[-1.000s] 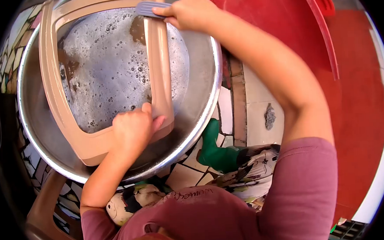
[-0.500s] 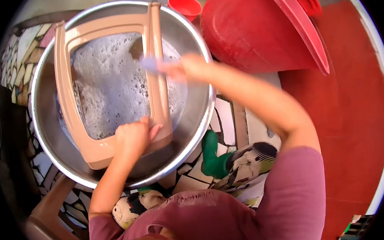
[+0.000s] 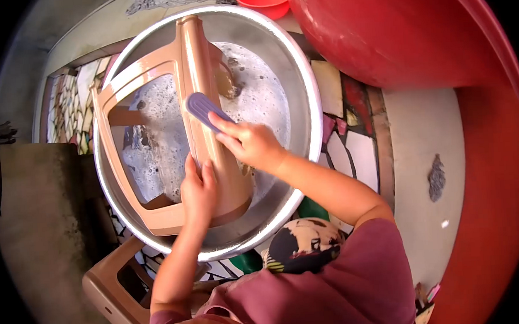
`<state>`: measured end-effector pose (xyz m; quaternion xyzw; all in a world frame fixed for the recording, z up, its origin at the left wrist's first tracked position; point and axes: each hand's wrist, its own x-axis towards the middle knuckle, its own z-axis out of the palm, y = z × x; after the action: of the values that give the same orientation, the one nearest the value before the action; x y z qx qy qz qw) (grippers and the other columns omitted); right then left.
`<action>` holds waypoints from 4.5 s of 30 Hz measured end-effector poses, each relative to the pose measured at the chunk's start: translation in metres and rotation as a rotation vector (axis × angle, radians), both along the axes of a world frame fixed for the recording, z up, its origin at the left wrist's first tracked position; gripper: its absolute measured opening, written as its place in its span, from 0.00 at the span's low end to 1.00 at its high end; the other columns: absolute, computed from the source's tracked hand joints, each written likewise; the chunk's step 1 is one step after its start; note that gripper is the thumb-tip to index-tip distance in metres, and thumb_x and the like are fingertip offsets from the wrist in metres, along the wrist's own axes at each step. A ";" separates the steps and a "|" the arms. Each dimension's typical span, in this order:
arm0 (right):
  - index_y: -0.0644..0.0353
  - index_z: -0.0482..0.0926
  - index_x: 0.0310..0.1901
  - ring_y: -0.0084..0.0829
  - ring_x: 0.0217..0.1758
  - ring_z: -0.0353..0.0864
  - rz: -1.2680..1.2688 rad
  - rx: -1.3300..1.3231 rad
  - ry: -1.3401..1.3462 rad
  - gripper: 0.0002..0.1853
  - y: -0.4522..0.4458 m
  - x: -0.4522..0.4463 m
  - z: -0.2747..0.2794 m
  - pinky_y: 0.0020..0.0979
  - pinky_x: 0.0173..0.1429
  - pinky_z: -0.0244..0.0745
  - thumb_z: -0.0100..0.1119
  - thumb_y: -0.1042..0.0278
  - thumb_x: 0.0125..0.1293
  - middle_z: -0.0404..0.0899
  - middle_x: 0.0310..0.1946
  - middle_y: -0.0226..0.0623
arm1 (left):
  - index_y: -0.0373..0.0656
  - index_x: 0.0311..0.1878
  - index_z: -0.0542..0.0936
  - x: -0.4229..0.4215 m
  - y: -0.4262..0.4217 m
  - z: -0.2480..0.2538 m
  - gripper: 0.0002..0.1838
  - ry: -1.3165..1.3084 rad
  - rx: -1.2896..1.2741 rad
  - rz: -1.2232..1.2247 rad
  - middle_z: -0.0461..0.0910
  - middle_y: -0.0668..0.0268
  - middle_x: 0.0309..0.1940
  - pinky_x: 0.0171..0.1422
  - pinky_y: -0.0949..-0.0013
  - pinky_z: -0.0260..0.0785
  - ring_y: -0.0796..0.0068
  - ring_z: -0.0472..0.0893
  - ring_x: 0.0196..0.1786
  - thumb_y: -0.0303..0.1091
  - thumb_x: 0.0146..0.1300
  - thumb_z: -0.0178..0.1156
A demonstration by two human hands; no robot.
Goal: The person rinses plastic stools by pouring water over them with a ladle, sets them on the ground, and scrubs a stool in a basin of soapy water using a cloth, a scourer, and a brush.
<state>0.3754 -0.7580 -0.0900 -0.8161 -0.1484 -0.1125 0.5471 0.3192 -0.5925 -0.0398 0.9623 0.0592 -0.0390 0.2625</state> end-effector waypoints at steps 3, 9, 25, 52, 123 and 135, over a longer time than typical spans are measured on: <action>0.37 0.73 0.65 0.40 0.32 0.85 0.022 -0.288 0.163 0.22 -0.019 0.087 0.031 0.39 0.40 0.78 0.54 0.53 0.69 0.83 0.33 0.47 | 0.34 0.65 0.66 -0.006 -0.014 -0.003 0.28 -0.009 0.122 0.042 0.80 0.46 0.22 0.29 0.50 0.73 0.44 0.82 0.26 0.45 0.70 0.52; 0.42 0.70 0.65 0.51 0.36 0.84 0.006 -0.559 0.079 0.22 -0.010 0.175 0.062 0.51 0.41 0.78 0.47 0.56 0.70 0.84 0.33 0.49 | 0.35 0.65 0.66 -0.008 -0.024 -0.006 0.28 -0.011 0.128 0.067 0.79 0.48 0.20 0.28 0.51 0.73 0.46 0.81 0.24 0.45 0.70 0.53; 0.45 0.73 0.63 0.52 0.36 0.84 -0.010 -0.349 0.021 0.21 -0.018 0.121 0.026 0.52 0.40 0.77 0.46 0.54 0.71 0.82 0.33 0.54 | 0.37 0.62 0.70 -0.003 -0.036 -0.015 0.24 -0.121 0.065 0.086 0.78 0.49 0.19 0.24 0.52 0.71 0.48 0.80 0.21 0.41 0.68 0.56; 0.46 0.70 0.67 0.35 0.26 0.84 0.404 0.269 -0.173 0.23 0.061 0.073 0.103 0.35 0.34 0.77 0.51 0.56 0.72 0.84 0.29 0.47 | 0.34 0.66 0.72 -0.019 0.055 0.100 0.22 -0.198 -0.708 0.516 0.80 0.65 0.54 0.61 0.76 0.67 0.81 0.76 0.54 0.35 0.74 0.52; 0.31 0.73 0.64 0.45 0.27 0.82 0.259 -0.574 -0.058 0.23 -0.014 0.025 0.087 0.43 0.33 0.77 0.58 0.56 0.66 0.80 0.24 0.44 | 0.37 0.64 0.71 0.046 -0.012 0.034 0.25 0.157 -0.263 -0.145 0.79 0.41 0.47 0.57 0.53 0.71 0.42 0.78 0.53 0.38 0.67 0.56; 0.45 0.70 0.67 0.41 0.54 0.82 0.077 -0.202 0.246 0.25 -0.041 0.037 0.030 0.32 0.54 0.75 0.57 0.63 0.69 0.78 0.51 0.54 | 0.38 0.69 0.65 -0.012 0.196 -0.051 0.43 0.149 -1.131 0.466 0.79 0.54 0.54 0.66 0.58 0.63 0.61 0.78 0.57 0.70 0.69 0.38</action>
<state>0.4119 -0.7987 -0.0603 -0.8683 -0.1222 0.0250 0.4802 0.3074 -0.3961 -0.0907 0.6304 0.2561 -0.0733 0.7292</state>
